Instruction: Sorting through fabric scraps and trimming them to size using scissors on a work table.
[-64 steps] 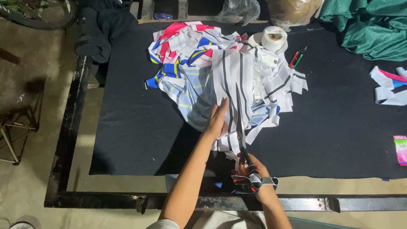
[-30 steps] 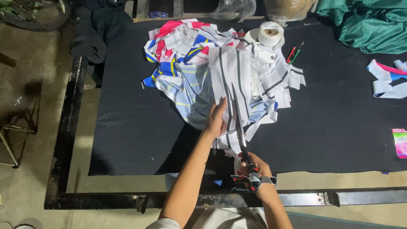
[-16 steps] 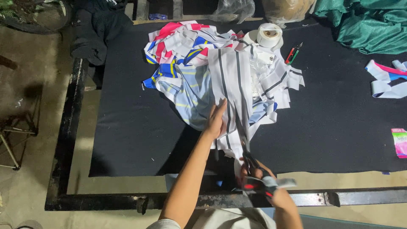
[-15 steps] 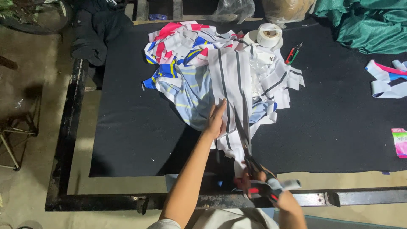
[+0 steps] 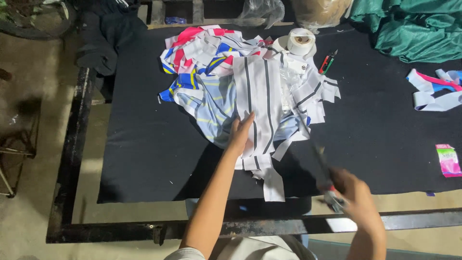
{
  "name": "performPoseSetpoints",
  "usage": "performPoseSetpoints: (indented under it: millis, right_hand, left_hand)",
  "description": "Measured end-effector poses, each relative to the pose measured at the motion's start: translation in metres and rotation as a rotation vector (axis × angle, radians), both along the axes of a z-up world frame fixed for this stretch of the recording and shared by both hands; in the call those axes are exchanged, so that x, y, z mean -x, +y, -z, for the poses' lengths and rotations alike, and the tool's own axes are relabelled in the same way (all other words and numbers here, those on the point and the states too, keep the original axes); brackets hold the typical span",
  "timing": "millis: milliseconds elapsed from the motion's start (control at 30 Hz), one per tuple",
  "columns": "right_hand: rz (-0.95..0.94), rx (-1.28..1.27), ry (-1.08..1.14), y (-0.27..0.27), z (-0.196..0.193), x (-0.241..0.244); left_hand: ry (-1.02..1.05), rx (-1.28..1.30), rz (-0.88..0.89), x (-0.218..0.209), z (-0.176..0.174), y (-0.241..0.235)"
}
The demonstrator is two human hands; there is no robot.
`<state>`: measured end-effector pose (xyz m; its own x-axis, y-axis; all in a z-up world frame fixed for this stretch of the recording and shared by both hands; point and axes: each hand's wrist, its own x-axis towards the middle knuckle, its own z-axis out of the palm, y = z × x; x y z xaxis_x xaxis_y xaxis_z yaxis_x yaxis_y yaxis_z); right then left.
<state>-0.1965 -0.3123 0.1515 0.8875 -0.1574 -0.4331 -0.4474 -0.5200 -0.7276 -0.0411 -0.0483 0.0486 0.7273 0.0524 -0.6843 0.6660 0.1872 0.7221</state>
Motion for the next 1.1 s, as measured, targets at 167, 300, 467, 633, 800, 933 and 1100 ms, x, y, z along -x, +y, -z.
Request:
performPoseSetpoints:
  millis: [167,300,467,633,800,933,1100]
  right_hand:
    - [-0.15,0.477,-0.297,-0.014,0.054,-0.067]
    - [-0.157,0.691,-0.468,0.011,0.046,-0.107]
    - [-0.176,0.913,-0.489,-0.007,0.09,-0.152]
    - [-0.238,0.913,-0.51,-0.026,0.1,-0.156]
    - [-0.332,0.881,-0.466,-0.029,0.112,-0.154]
    - [-0.22,0.827,-0.53,-0.005,0.076,-0.132]
    - [-0.152,0.332,-0.932,0.019,0.088,-0.124]
  left_hand:
    - [-0.112,-0.072,-0.012,-0.004,0.037,0.0]
    - [-0.216,-0.061,-0.059,0.006,0.034,-0.001]
    - [-0.262,-0.041,-0.069,0.004,0.019,-0.005]
    - [-0.331,-0.047,-0.079,-0.001,0.04,0.0]
    - [-0.231,-0.03,-0.069,-0.004,0.023,-0.004]
    - [-0.263,-0.009,-0.096,-0.007,0.028,-0.005]
    - [-0.27,-0.023,-0.072,-0.002,0.034,-0.003]
